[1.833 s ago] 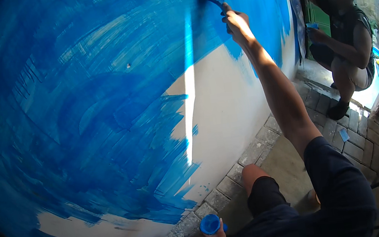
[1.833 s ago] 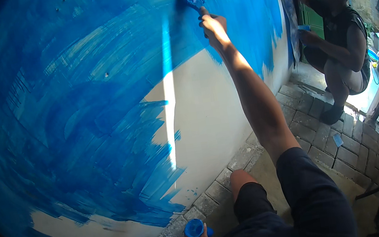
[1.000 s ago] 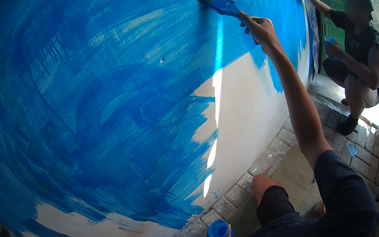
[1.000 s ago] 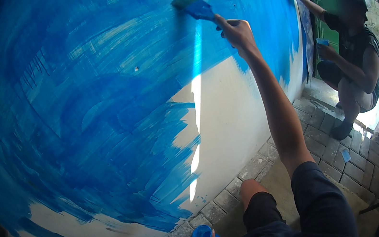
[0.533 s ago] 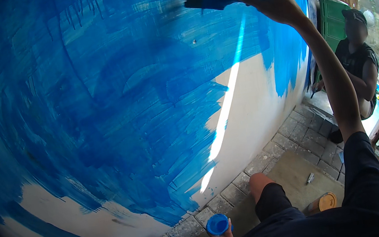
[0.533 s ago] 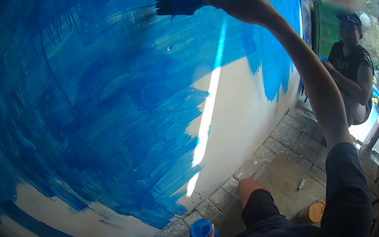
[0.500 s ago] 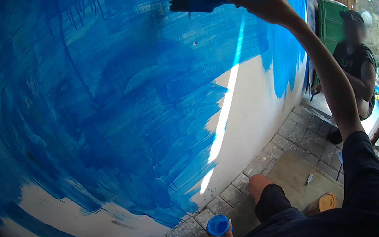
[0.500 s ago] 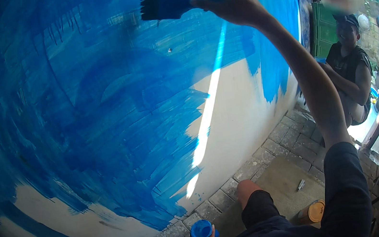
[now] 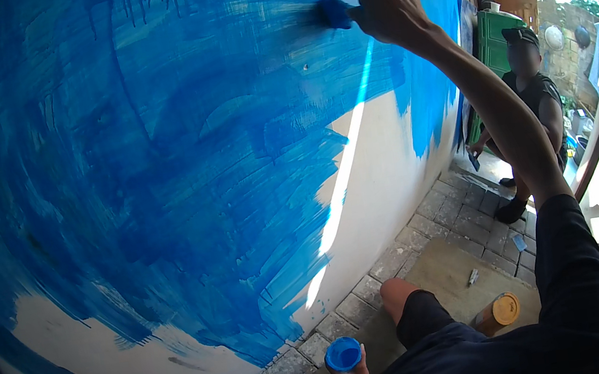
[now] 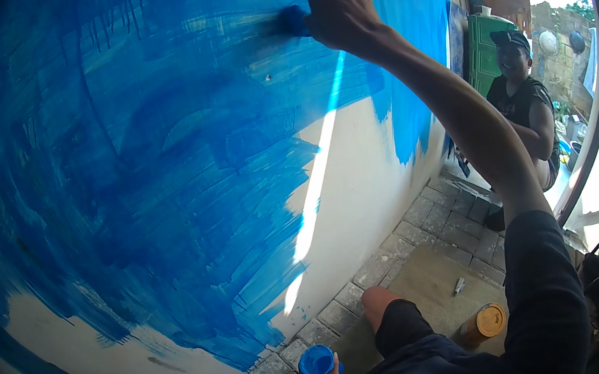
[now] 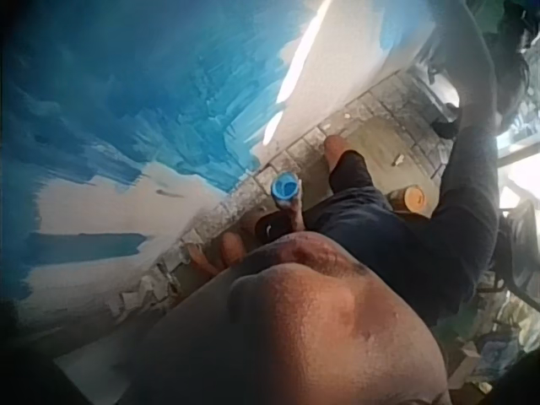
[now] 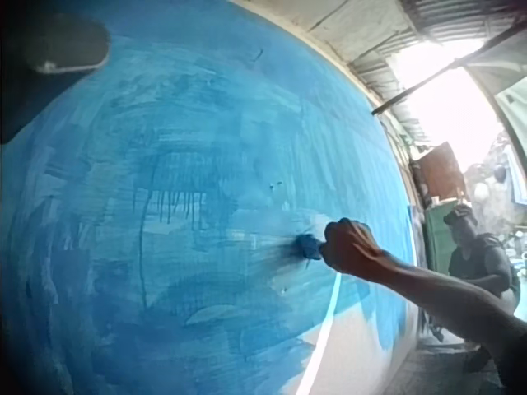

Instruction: Painting a wall with blue paint using a brush.

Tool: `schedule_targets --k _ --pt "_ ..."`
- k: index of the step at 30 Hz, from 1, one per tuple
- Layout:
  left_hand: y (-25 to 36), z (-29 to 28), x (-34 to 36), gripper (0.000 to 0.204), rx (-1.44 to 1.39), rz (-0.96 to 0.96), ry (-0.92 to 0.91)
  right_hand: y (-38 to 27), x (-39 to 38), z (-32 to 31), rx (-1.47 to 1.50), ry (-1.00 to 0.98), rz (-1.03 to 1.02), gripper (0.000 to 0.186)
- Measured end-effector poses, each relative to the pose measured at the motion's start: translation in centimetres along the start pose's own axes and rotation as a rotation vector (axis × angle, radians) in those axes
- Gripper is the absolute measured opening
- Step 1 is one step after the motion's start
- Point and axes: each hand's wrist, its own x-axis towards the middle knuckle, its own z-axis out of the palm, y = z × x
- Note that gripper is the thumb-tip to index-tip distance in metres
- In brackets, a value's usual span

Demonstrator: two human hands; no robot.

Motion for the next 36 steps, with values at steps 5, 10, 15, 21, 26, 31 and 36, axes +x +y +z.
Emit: schedule_targets --k 5,10,15,21,26,31,36 --pt "2.1 0.1 0.0 0.071 -0.035 -0.134 -0.043 -5.1 0.5 -5.1 0.595 0.022 -0.233 0.043" --pt "0.8 -0.7 -0.4 0.071 0.067 -0.057 -0.026 2.6 1.8 2.6 0.49 -0.12 0.012 0.054" --pt "2.2 -0.5 -0.3 0.072 0.114 -0.061 -0.04 18.6 -2.0 6.0 -0.027 -0.241 0.427 0.049" --pt "1.6 -0.1 -1.0 0.075 0.045 -0.118 -0.069 11.4 -1.0 6.6 0.061 -0.014 0.15 0.042" --pt "2.9 0.7 -1.3 0.071 0.094 -0.048 -0.071 -0.5 -3.4 -1.6 0.713 -0.052 -0.105 0.035" --pt "4.1 1.1 -2.3 0.072 0.085 -0.036 -0.129 -3.7 -1.8 0.4 0.897 -0.178 -0.075 0.038" --pt "4.4 0.4 -2.0 0.069 0.221 0.069 -0.031 7.4 -1.0 6.3 0.778 -0.258 0.263 0.046"
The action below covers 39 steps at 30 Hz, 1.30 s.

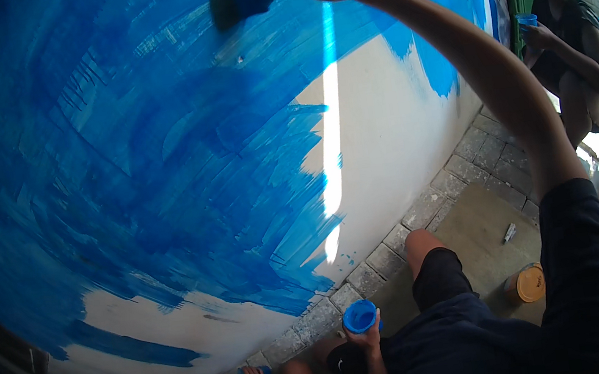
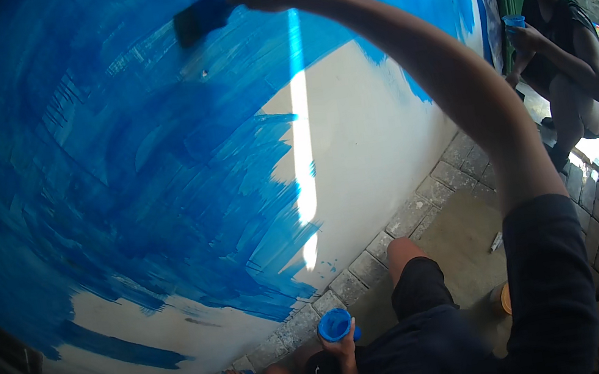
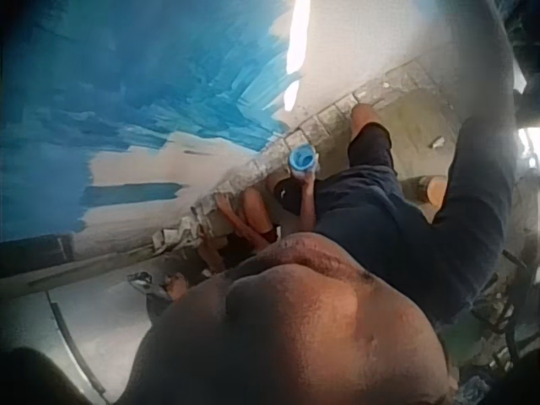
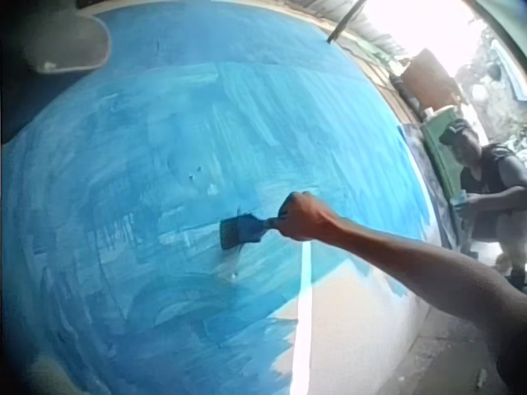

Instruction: Painting a wall with blue paint using a brush.

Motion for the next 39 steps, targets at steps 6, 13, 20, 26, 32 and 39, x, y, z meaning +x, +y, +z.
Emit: schedule_targets --k 6,13,20,26,32,39 --pt "-0.3 0.3 -0.5 0.069 -0.043 -0.041 -0.043 8.2 1.0 -9.1 -0.519 0.332 0.045 0.025" --pt "1.2 0.8 -1.5 0.069 -0.122 0.01 -0.081 -3.8 -1.0 -0.4 -0.608 0.333 -0.384 0.015" --pt "2.4 0.5 -1.2 0.065 -0.068 0.023 -0.089 -19.1 -8.2 6.9 0.34 0.028 -0.5 0.037" --pt "2.5 -0.2 -1.4 0.064 -0.076 0.003 -0.117 -9.8 -1.3 7.4 0.171 0.112 -0.133 0.05" --pt "0.8 -1.0 -1.8 0.067 -0.064 0.004 -0.109 9.5 0.6 -2.9 -0.039 0.395 0.192 0.06" --pt "-0.5 -1.1 -1.3 0.072 -0.071 -0.067 -0.024 -3.5 -0.1 -1.3 0.221 0.273 -0.097 0.061"
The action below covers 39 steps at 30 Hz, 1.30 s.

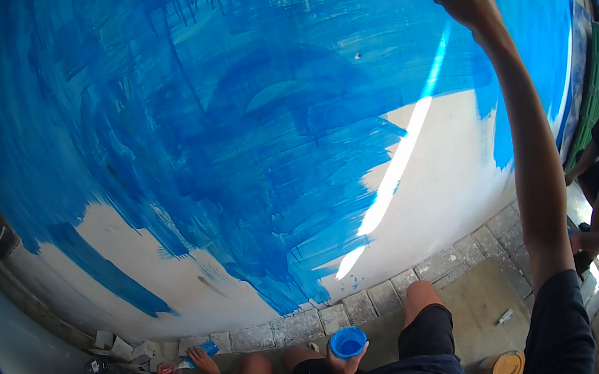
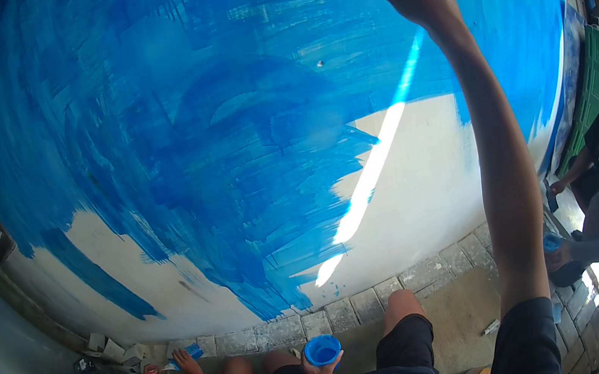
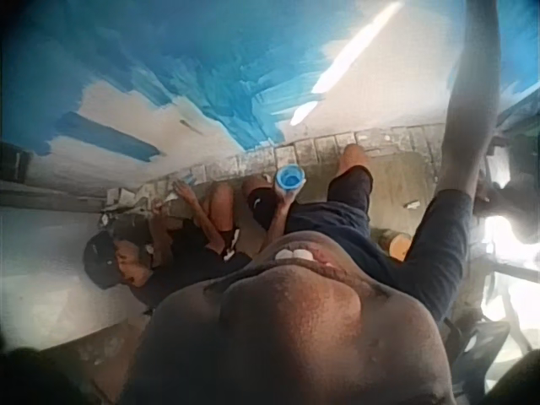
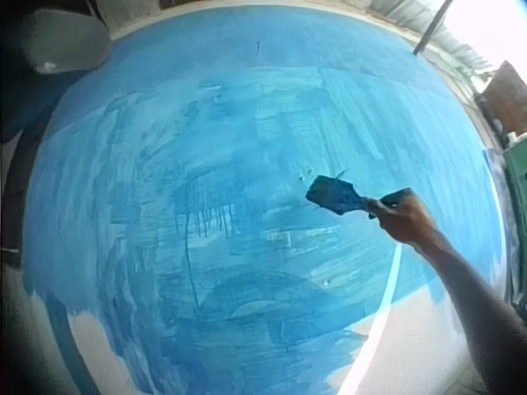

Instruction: Painting a wall with blue paint using a brush.

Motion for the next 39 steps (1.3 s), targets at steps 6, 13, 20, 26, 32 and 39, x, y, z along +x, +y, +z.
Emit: schedule_targets --k 6,13,20,26,32,39 --pt "-2.3 0.9 0.5 0.071 0.005 -0.021 0.031 -10.8 2.4 5.6 0.19 -0.101 -0.124 0.054" --pt "-1.1 0.3 1.4 0.07 -0.061 -0.06 0.037 -11.8 3.0 6.6 -0.085 -0.307 -0.223 0.05" --pt "-2.1 0.1 1.4 0.071 -0.066 -0.071 0.03 -9.8 0.6 8.2 -0.141 -0.439 -0.277 0.054" --pt "-2.4 0.7 1.6 0.072 -0.039 -0.039 0.043 -11.2 2.2 8.8 0.157 0.105 -0.231 0.06" --pt "-3.4 0.1 1.0 0.072 0.069 -0.014 0.077 -13.0 1.4 8.8 -0.06 -0.368 -0.266 0.05" --pt "-3.0 0.4 1.5 0.076 0.002 -0.021 0.087 -11.7 -0.2 9.7 -0.012 -0.196 -0.362 0.054"
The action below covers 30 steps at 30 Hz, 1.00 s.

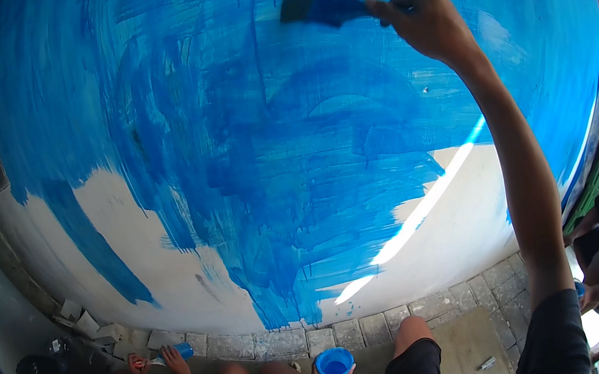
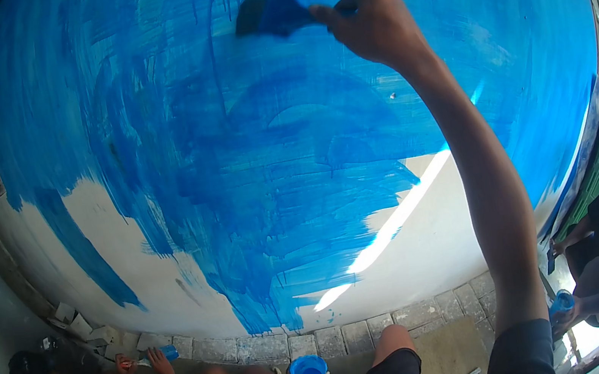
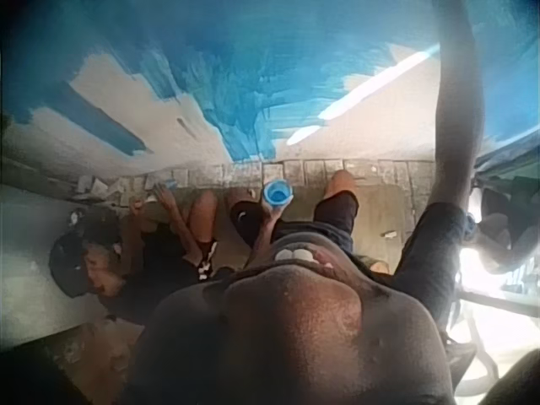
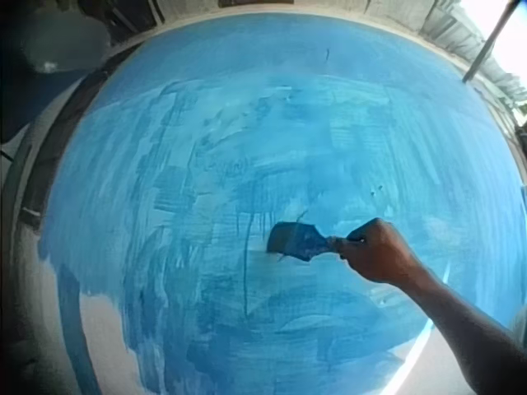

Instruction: Painting a wall with blue paint using a brush.

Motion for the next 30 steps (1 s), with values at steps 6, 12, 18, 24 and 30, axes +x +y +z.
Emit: schedule_targets --k 6,12,18,24,30 --pt "-1.1 0.0 -0.7 0.077 -0.076 -0.059 0.025 -3.0 0.1 -0.1 -0.003 -0.242 0.031 0.047" --pt "-0.1 0.0 -0.4 0.076 -0.079 -0.019 -0.006 -2.4 -0.3 1.6 0.001 -0.077 0.019 0.045" --pt "0.9 -0.5 0.1 0.073 -0.072 -0.017 -0.007 -2.0 0.7 1.4 0.031 0.041 0.081 0.049" --pt "0.4 -0.4 0.1 0.07 -0.131 -0.022 -0.018 -3.3 1.6 1.2 0.016 -0.044 0.095 0.051" --pt "0.7 -0.6 0.1 0.068 -0.135 -0.086 -0.03 -4.2 1.7 0.9 0.022 -0.092 0.13 0.051"
